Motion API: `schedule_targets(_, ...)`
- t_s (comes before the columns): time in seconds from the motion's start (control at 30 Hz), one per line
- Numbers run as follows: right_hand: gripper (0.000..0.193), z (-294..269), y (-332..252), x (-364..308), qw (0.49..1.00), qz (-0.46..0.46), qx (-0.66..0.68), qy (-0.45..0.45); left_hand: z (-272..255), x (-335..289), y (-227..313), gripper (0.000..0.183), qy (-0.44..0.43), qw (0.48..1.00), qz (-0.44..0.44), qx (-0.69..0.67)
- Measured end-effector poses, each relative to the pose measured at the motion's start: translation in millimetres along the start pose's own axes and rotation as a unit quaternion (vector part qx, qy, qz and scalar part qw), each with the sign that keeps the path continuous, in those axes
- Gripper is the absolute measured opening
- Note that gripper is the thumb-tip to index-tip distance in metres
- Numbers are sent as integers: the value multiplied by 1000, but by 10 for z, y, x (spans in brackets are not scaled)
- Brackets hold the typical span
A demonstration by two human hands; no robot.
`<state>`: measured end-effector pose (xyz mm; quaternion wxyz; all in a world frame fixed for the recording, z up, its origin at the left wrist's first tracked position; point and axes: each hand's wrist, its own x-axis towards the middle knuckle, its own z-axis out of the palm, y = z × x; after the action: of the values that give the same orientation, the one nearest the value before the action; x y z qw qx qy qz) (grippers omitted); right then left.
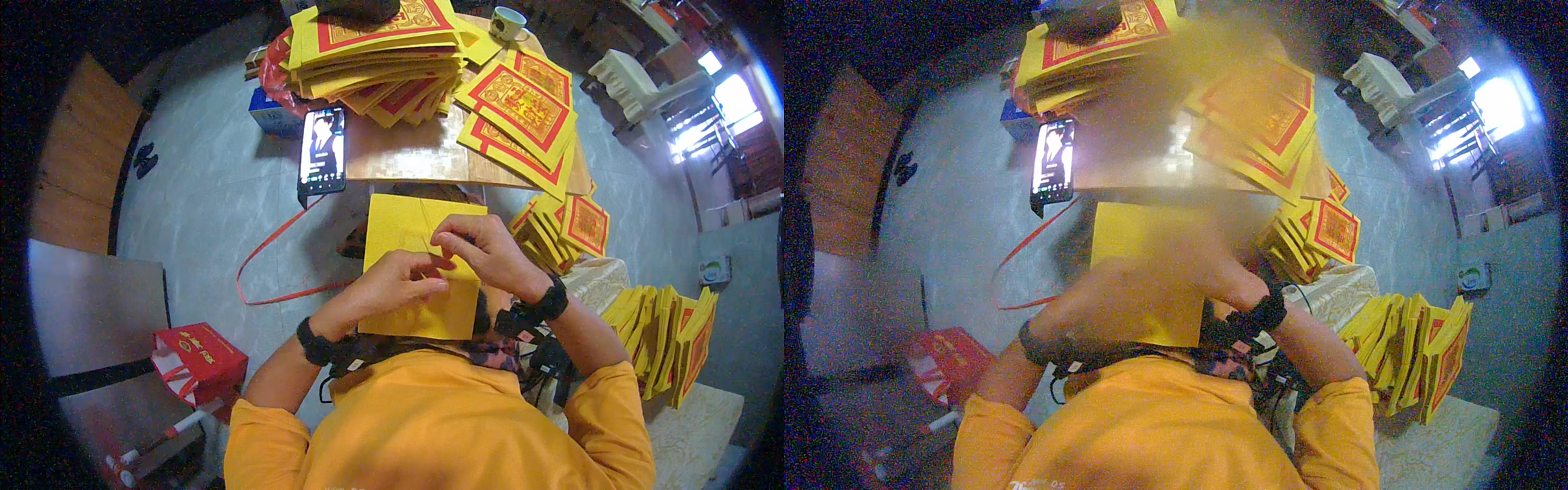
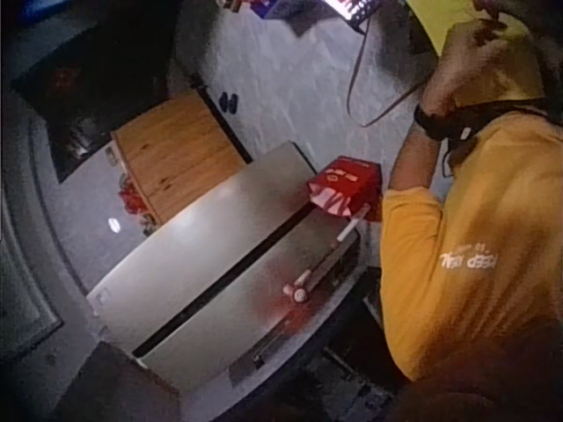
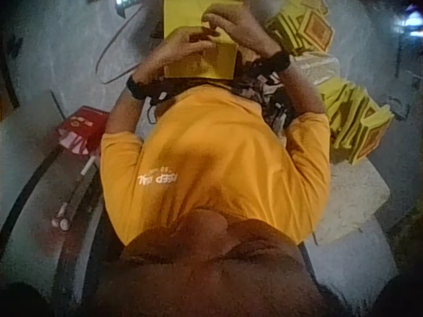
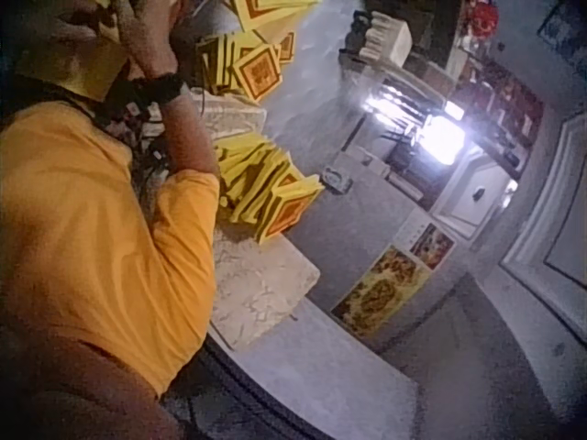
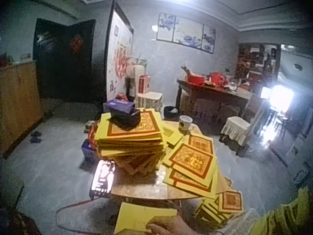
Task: The person folds yellow sheets of joss paper by hand and places them into stacks on a table.
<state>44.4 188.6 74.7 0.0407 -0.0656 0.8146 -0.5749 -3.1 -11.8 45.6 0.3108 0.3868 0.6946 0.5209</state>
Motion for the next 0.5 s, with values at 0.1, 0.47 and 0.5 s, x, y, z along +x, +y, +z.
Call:
schedule_targets(0.1, 21, -93, -357, 35, 998, 18, -62, -3, 55, 37, -272, 24, 1, 1000, -4, -12)
schedule_targets(0.47, 12, -232, -366, -199, 961, -56, -267, 38, -197, 147, 110, 22, 99, 980, -154, -79)
schedule_targets(0.5, 16, -200, -354, -227, 962, -81, -256, 58, -233, 184, 140, 23, 93, 980, -156, -81)
